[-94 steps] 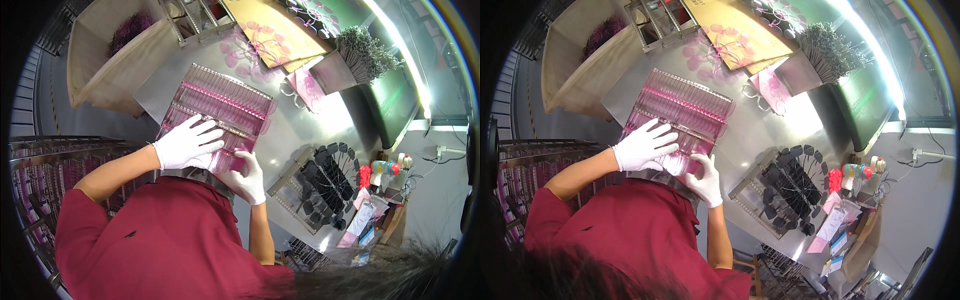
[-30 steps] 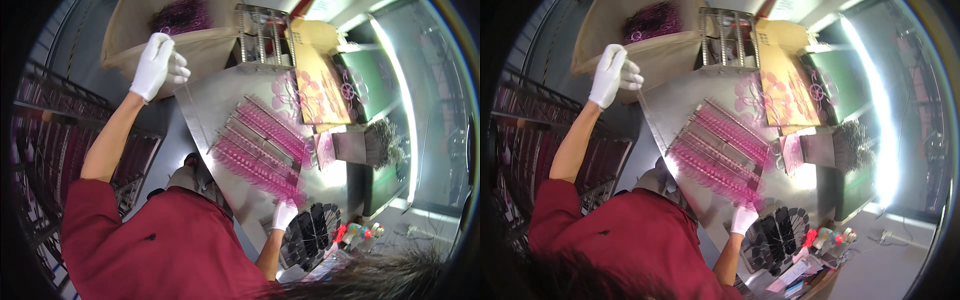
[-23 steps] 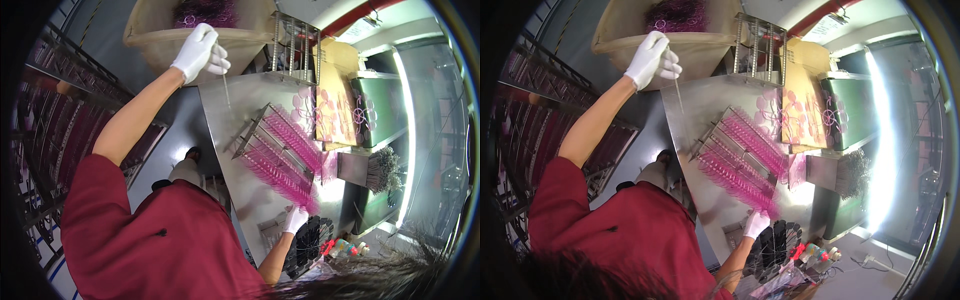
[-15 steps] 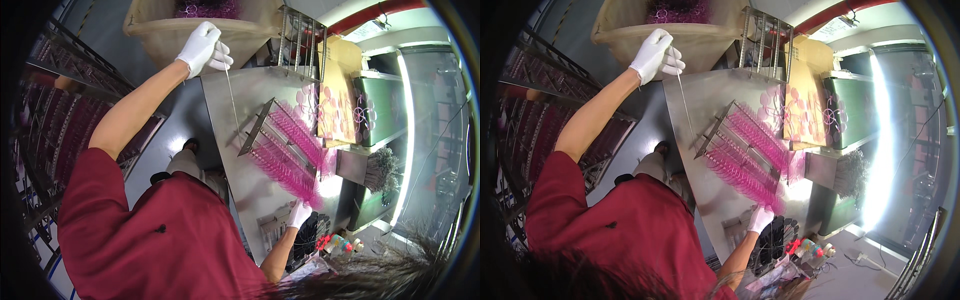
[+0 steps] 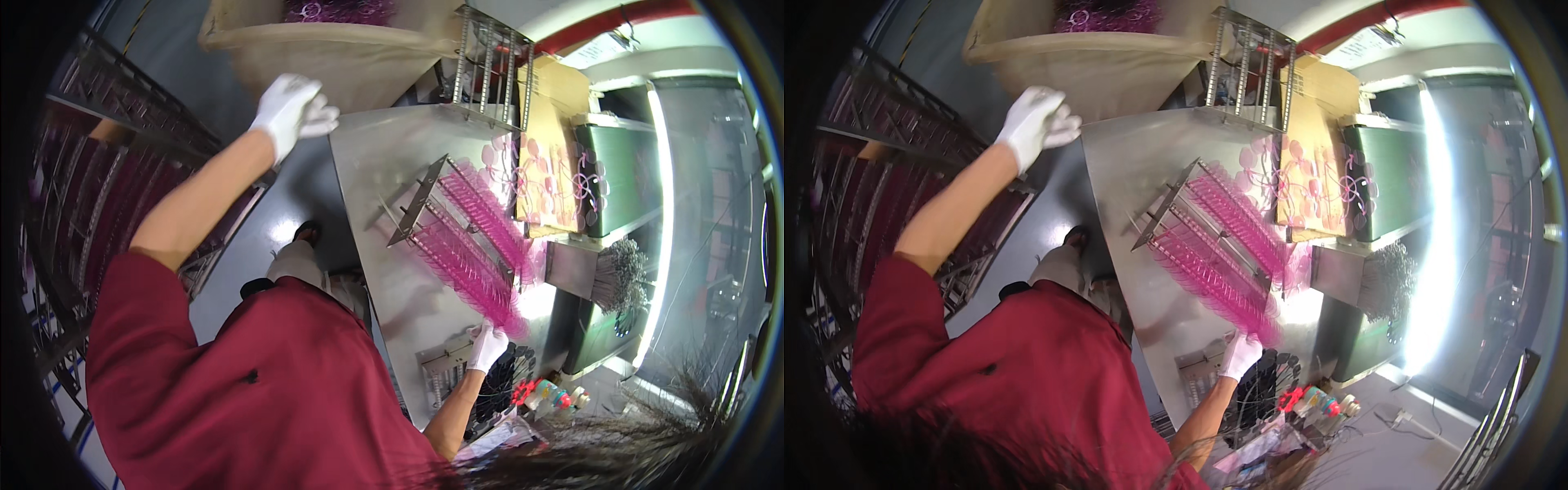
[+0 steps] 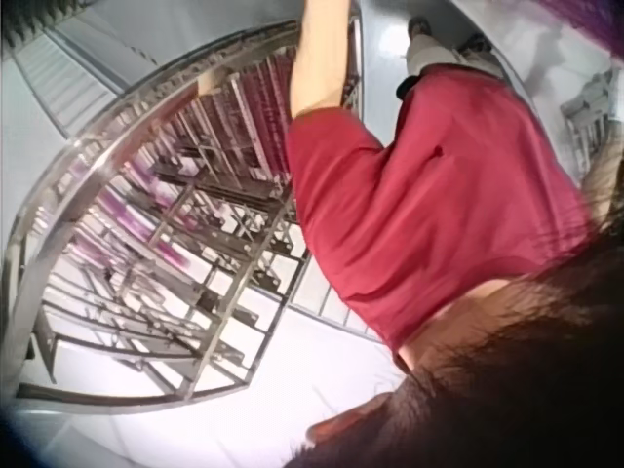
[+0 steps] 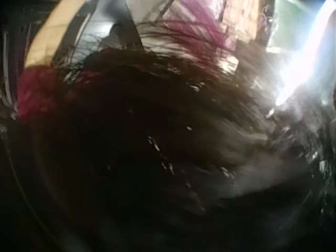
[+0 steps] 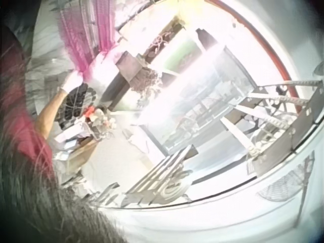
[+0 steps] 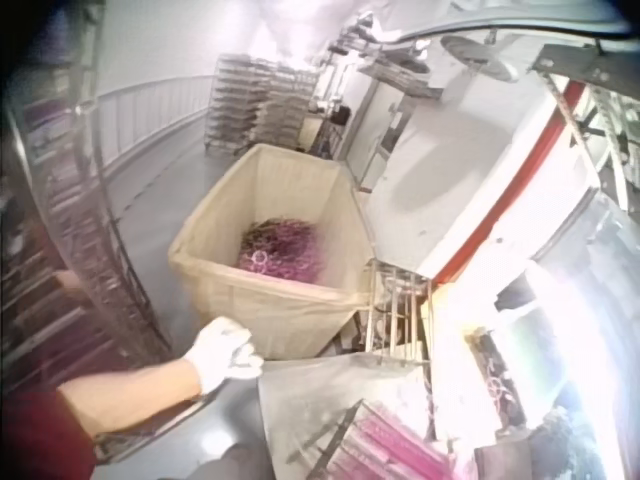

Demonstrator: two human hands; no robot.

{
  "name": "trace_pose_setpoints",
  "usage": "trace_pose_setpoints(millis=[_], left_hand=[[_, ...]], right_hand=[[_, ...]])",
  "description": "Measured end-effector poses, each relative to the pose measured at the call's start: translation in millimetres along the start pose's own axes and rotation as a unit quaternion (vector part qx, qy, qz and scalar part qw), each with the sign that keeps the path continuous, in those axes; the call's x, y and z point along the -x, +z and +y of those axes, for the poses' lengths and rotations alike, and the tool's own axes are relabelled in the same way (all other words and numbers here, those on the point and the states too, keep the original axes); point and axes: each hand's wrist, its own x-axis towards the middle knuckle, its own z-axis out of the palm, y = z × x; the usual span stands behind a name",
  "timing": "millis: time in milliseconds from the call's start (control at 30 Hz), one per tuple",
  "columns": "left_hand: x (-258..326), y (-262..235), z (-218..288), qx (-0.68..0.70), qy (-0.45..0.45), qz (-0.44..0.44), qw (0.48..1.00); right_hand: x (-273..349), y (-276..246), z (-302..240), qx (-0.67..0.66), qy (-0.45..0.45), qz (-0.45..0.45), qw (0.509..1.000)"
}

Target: The person assembles decorative items by inserting black and pink plastic pieces into metal racks on a workbench. They repeatedly pick up bundles of pieces, separate them, and place them into slots on the racks, then move the racks aside.

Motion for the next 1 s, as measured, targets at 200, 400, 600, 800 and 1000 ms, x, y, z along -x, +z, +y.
trace_pose_setpoints(millis=[200, 400, 600, 800, 1000], left_hand=[[73.7, 6.3, -49.9, 0.108, -0.058, -0.019, 0.992], [59.9, -5.6, -54.2, 0.052, -0.095, -0.081, 0.991], [94.5, 43.8, -74.2, 0.101, -0.106, -0.138, 0.98], [116.6, 57.9, -74.4, 0.064, -0.138, -0.127, 0.98], [114.7, 67.7, -85.7, -0.007, -0.165, -0.064, 0.984]], right_hand=[[10.4, 2.2, -35.3, -0.028, 0.03, 0.009, 0.999], [6.8, -8.9, -48.7, 0.017, 0.003, -0.002, 1.0], [3.8, -8.4, -53.1, 0.021, -0.002, 0.004, 1.0], [3.6, -15.0, -59.6, -0.022, 0.018, 0.004, 1.0], [2.3, -16.3, -60.3, -0.019, 0.028, 0.002, 0.999]])
